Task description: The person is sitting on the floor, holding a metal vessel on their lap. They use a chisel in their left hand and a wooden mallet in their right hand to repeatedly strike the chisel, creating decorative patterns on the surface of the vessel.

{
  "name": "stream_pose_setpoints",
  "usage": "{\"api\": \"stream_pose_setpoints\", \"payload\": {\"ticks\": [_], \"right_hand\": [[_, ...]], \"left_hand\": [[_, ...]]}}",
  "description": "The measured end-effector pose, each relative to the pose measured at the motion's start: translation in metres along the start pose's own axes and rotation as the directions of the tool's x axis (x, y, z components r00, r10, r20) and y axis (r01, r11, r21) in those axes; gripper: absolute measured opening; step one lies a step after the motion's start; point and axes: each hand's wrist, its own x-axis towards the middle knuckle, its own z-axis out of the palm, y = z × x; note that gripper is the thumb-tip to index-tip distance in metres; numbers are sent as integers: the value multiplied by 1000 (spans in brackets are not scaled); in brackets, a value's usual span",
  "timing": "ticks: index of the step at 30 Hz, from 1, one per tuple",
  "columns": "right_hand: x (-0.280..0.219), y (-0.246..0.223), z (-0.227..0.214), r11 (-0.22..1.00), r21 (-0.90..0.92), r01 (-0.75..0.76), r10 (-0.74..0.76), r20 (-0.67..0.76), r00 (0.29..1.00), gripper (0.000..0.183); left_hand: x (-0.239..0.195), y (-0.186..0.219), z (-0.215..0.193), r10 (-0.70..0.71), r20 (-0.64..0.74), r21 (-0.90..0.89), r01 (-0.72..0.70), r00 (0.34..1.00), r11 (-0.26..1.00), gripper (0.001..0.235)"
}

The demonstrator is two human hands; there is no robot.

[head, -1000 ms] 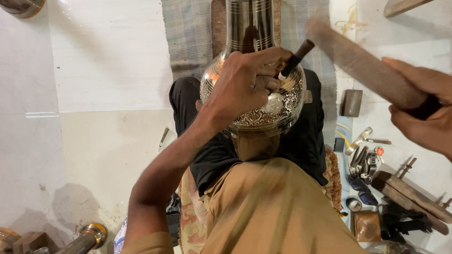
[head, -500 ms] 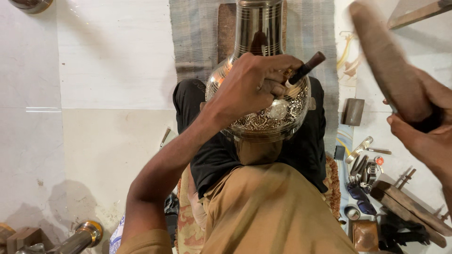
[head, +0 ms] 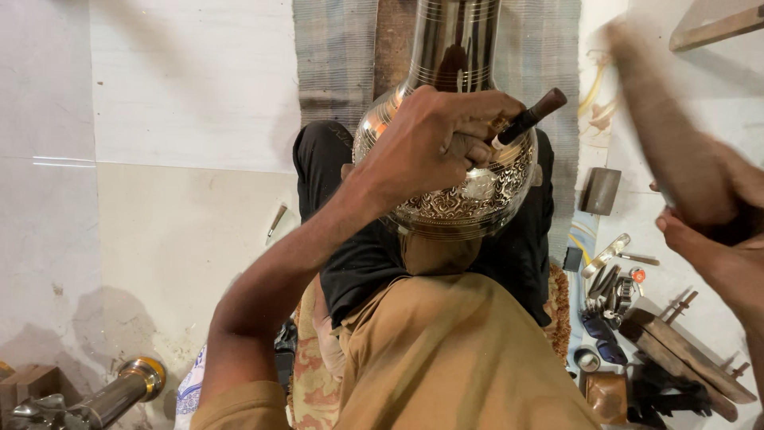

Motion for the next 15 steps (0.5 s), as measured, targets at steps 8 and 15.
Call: {"api": "stream_pose_setpoints", "payload": {"ticks": [8, 15], "right_hand": [[-3, -38, 13, 995, -99, 29, -40, -114, 993, 66], [-9, 43, -4, 983, -141, -115, 116, -3, 993, 39]], "left_hand": [[6, 5, -9, -191, 174, 83, 178, 966, 980, 52], [-5, -6, 0, -72, 100, 42, 68, 992, 997, 67]]}}
